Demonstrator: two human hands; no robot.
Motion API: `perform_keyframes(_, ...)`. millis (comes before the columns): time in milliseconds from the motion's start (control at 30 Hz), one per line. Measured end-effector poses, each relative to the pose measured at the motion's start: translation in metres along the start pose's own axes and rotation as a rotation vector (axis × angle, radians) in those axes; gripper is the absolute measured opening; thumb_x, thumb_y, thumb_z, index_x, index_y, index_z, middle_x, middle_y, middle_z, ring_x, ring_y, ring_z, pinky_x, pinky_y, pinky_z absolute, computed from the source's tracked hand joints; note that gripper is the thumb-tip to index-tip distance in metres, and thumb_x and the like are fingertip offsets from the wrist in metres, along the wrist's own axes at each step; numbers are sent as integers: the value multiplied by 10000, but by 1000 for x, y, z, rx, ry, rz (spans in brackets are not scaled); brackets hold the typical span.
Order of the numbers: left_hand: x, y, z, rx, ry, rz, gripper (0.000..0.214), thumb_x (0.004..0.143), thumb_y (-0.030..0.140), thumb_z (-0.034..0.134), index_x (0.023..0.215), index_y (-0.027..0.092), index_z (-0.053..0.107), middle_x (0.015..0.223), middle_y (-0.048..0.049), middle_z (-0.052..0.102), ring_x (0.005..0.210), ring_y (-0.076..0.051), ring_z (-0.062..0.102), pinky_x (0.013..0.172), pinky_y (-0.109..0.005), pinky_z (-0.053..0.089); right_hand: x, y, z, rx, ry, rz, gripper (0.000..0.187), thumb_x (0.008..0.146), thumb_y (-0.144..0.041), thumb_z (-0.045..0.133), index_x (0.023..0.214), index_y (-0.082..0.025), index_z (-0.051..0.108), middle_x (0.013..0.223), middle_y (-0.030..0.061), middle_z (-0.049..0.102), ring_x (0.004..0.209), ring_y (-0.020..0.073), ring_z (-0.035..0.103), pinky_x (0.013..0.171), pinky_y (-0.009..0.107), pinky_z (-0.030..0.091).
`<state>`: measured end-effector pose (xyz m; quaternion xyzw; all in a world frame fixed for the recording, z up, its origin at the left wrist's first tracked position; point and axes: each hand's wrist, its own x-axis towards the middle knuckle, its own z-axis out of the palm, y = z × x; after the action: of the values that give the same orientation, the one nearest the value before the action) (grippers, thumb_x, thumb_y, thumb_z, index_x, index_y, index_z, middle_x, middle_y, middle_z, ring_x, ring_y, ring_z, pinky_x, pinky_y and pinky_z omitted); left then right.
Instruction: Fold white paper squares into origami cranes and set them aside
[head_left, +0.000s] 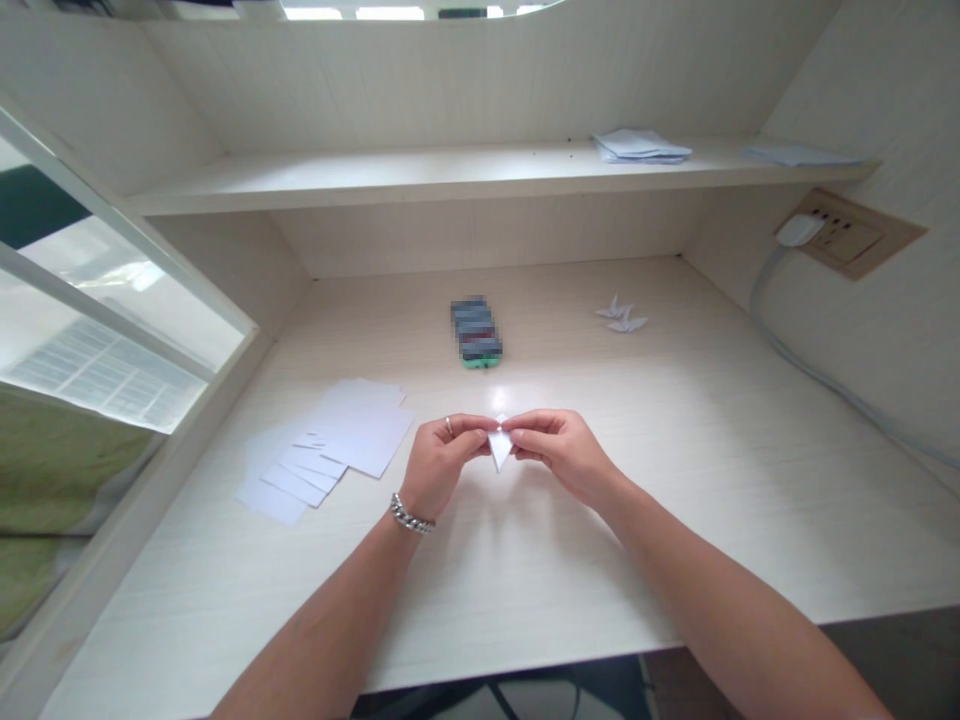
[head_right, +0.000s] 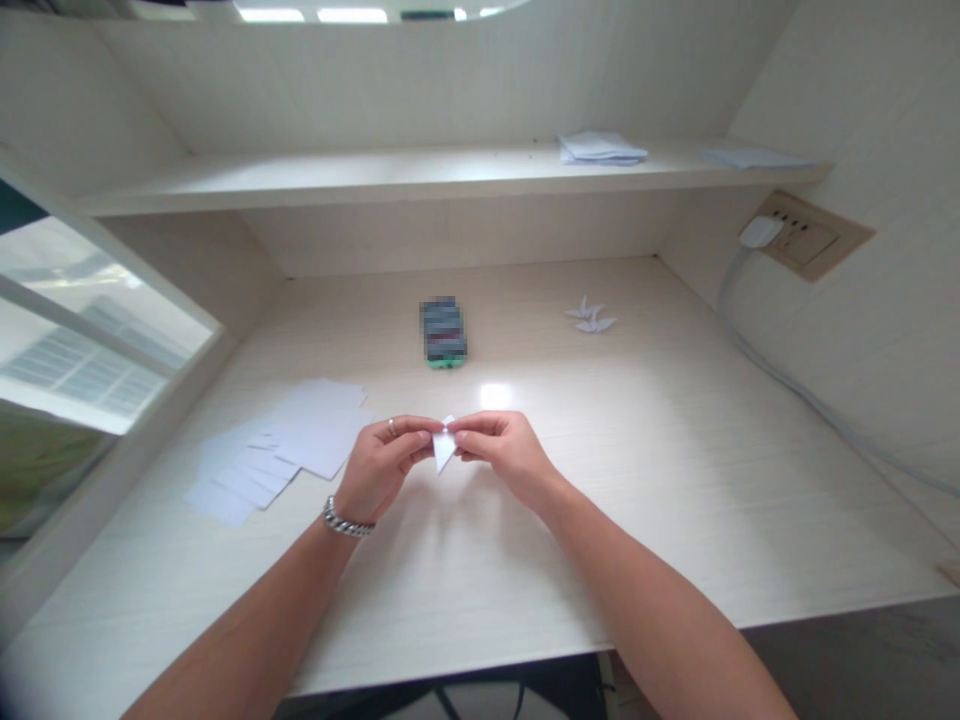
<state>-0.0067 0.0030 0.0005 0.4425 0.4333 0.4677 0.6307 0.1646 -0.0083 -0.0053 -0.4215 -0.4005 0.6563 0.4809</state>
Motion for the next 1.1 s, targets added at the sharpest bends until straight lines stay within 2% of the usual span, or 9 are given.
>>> perform_keyframes(233, 1, -4, 1, 62, 59, 16, 298, 605, 224, 825, 862, 128, 708, 697, -51, 730, 623, -151, 659, 577, -248, 517, 3, 6, 0, -88, 72, -88, 166, 620, -262, 782, 732, -172, 699, 658, 5, 679, 598, 133, 625, 591, 271, 500)
perform_keyframes(367, 0, -4, 3, 66, 94, 34, 395, 623, 250, 821, 973, 129, 683, 710, -49, 729, 639, -159, 667, 612, -267, 522, 3, 8, 1, -92, 94, -149, 228, 630, -281, 797, 703, -180, 607, 615, -16, 641, 581, 139, 619, 575, 272, 495)
perform_keyframes(533, -3, -2, 9, 206, -10, 20, 198, 704, 299, 767, 771, 120, 715, 684, -61, 708, 625, -153, 639, 609, -261, 502, 3, 9, 2, -58, 144, -195, 257, 676, -283, 784, 841, -191, 610, 684, -5, 689, 623, 153, 646, 612, 283, 498)
perform_keyframes(633, -4, -3, 10, 277, 40, 105, 180, 754, 316, 724, 737, 138, 705, 669, -45, 694, 639, -152, 635, 630, -261, 500, 2, 9, 1, -59, 130, -185, 282, 691, -265, 774, 915, -197, 618, 699, 0, 707, 641, 161, 658, 633, 290, 500)
perform_keyframes(767, -6, -6, 7, 364, 96, 255, 163, 804, 323, 677, 772, 166, 701, 737, -46, 708, 697, -167, 646, 669, -272, 504, 1, 9, 1, -200, 60, -215, 206, 706, -272, 766, 865, -189, 663, 747, 17, 708, 688, 166, 648, 658, 292, 494)
perform_keyframes(933, -10, -3, 5, 676, 91, 434, 113, 803, 286, 683, 752, 196, 731, 734, -39, 715, 676, -164, 630, 659, -267, 480, 0, 11, 4, -309, 45, -303, 151, 759, -332, 735, 835, -203, 716, 819, 33, 712, 741, 176, 639, 678, 294, 494)
perform_keyframes(1000, -10, -1, 5, 712, 89, 453, 105, 797, 277, 691, 745, 196, 732, 725, -36, 718, 669, -161, 631, 649, -262, 478, 1, 12, 4, -290, 55, -308, 137, 761, -338, 736, 783, -203, 721, 785, 30, 713, 745, 180, 643, 692, 295, 496)
perform_keyframes(1100, -9, -1, 4, 645, 87, 426, 97, 800, 275, 689, 780, 188, 725, 743, -32, 726, 665, -154, 637, 621, -249, 483, 2, 13, 3, -240, 87, -309, 140, 748, -337, 748, 759, -201, 719, 762, 26, 708, 735, 177, 638, 690, 293, 494)
